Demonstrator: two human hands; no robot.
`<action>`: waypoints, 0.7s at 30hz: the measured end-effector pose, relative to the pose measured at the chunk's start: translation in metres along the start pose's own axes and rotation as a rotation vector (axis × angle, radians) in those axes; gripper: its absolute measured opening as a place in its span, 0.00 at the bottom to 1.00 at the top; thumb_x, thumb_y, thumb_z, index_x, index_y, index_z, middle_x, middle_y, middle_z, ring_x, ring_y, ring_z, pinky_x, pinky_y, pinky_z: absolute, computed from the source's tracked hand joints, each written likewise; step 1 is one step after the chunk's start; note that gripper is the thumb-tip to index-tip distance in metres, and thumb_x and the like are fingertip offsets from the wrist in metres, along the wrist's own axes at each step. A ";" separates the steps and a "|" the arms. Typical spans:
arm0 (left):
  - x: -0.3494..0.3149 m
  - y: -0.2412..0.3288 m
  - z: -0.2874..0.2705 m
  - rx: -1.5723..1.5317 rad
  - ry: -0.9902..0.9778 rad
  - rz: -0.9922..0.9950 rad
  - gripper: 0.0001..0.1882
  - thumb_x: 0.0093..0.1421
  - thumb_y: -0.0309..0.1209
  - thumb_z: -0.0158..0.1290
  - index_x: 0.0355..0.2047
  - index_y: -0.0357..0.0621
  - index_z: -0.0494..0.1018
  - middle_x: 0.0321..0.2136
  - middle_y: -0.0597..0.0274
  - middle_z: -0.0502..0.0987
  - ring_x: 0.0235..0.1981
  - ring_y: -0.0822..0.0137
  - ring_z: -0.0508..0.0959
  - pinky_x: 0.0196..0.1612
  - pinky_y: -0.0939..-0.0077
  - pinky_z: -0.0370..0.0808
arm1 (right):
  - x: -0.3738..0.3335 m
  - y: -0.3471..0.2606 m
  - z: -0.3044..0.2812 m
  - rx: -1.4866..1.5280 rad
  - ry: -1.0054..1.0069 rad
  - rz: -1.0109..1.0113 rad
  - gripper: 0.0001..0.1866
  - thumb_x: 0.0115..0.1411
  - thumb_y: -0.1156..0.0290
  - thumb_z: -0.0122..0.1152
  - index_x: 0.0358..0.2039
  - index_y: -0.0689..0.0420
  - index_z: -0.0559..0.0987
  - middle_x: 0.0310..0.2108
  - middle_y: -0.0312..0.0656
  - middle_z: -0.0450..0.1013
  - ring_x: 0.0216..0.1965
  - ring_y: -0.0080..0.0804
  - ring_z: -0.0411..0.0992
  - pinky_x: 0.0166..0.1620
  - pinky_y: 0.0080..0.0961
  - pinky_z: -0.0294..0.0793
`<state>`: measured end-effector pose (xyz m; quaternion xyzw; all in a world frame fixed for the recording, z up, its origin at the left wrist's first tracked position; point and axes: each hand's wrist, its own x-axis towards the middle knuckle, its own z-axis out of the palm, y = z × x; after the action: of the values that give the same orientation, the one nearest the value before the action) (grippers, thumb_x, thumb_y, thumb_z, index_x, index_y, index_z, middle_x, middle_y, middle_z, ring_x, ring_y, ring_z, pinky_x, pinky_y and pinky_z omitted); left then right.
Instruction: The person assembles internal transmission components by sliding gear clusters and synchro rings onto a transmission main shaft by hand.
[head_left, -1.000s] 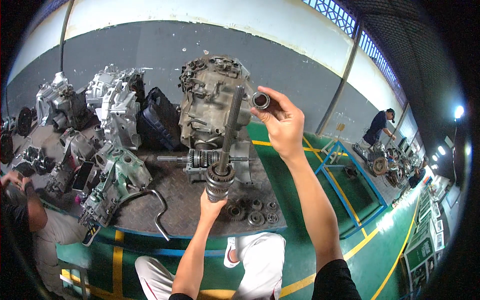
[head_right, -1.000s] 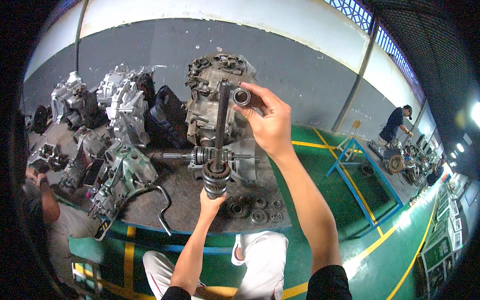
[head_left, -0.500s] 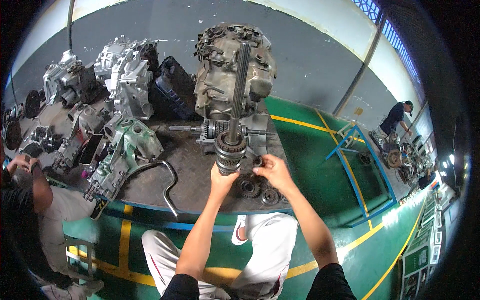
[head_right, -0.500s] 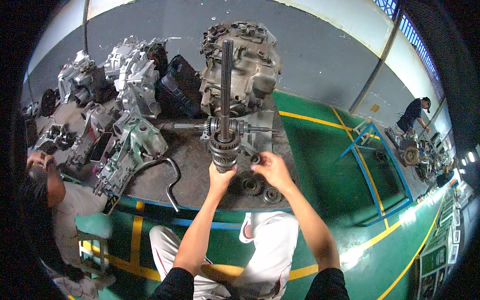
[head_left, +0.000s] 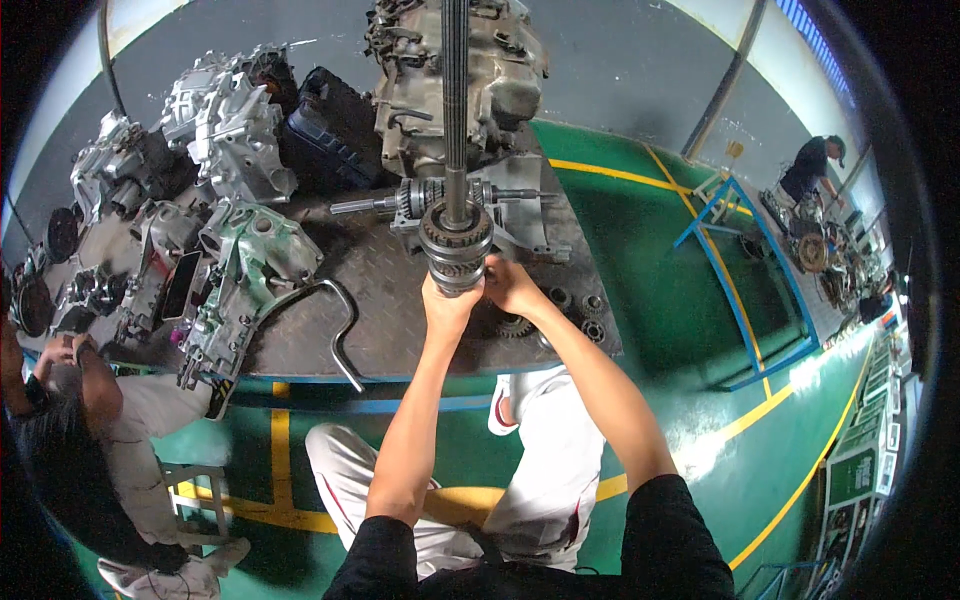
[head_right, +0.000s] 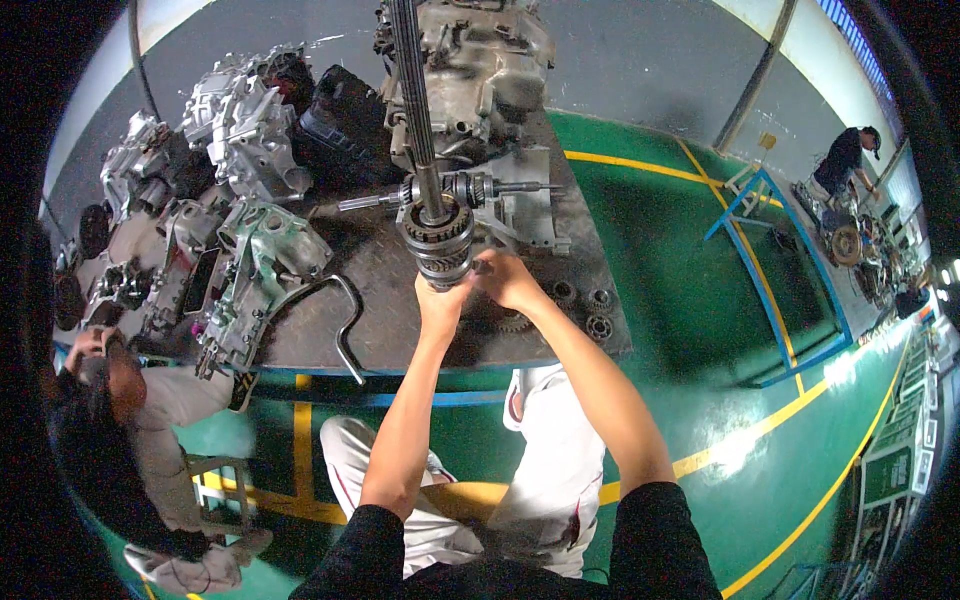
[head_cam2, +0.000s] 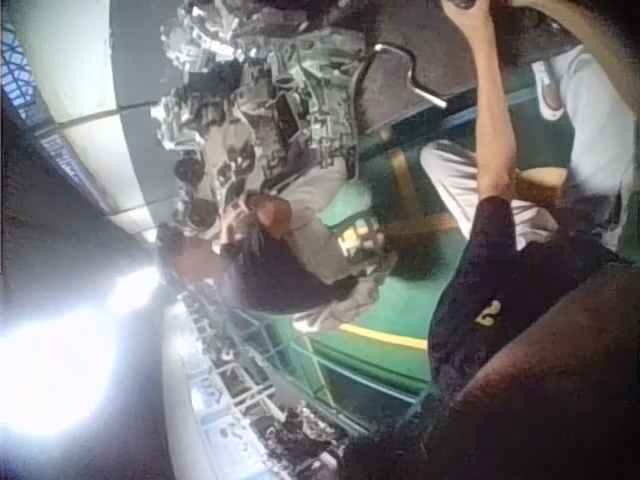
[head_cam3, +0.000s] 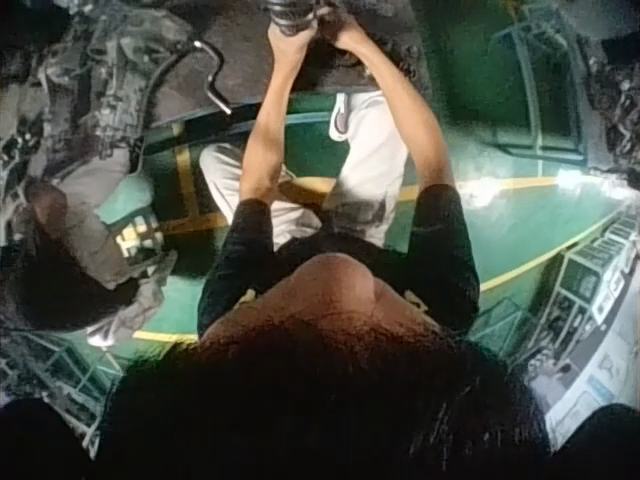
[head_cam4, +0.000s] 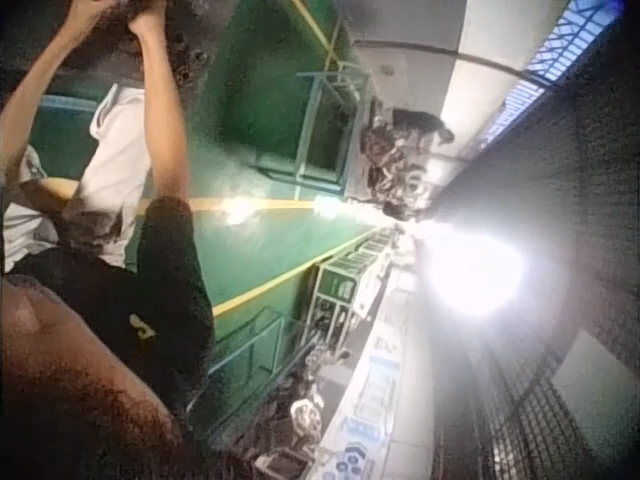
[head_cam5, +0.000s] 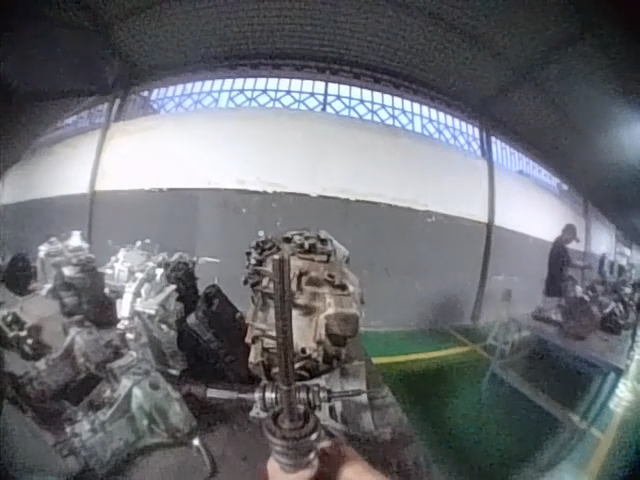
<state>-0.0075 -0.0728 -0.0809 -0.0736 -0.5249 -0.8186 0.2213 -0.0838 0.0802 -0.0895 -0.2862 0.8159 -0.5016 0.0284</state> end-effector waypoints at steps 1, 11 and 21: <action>-0.002 0.007 0.002 -0.033 -0.021 -0.004 0.21 0.52 0.23 0.68 0.47 0.37 0.78 0.40 0.63 0.83 0.40 0.72 0.81 0.47 0.73 0.77 | 0.003 0.002 0.008 0.149 -0.007 -0.086 0.14 0.60 0.72 0.70 0.46 0.56 0.81 0.40 0.42 0.82 0.45 0.37 0.79 0.54 0.33 0.73; -0.004 0.003 -0.004 0.063 0.060 0.035 0.07 0.56 0.23 0.63 0.29 0.43 0.74 0.21 0.71 0.76 0.18 0.77 0.72 0.22 0.79 0.67 | -0.013 -0.020 0.005 -0.644 -0.127 0.192 0.25 0.63 0.54 0.63 0.55 0.55 0.78 0.67 0.49 0.64 0.67 0.58 0.61 0.65 0.71 0.59; -0.006 0.003 -0.046 0.133 0.170 0.020 0.14 0.51 0.25 0.67 0.38 0.39 0.80 0.34 0.68 0.81 0.33 0.72 0.77 0.41 0.73 0.75 | -0.106 -0.346 -0.050 -0.687 -0.507 -0.385 0.06 0.56 0.72 0.61 0.32 0.60 0.78 0.33 0.47 0.78 0.38 0.46 0.80 0.33 0.39 0.81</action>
<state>0.0041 -0.1134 -0.1004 0.0057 -0.5568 -0.7829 0.2775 0.1397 0.0574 0.1991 -0.5389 0.8340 -0.1128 0.0370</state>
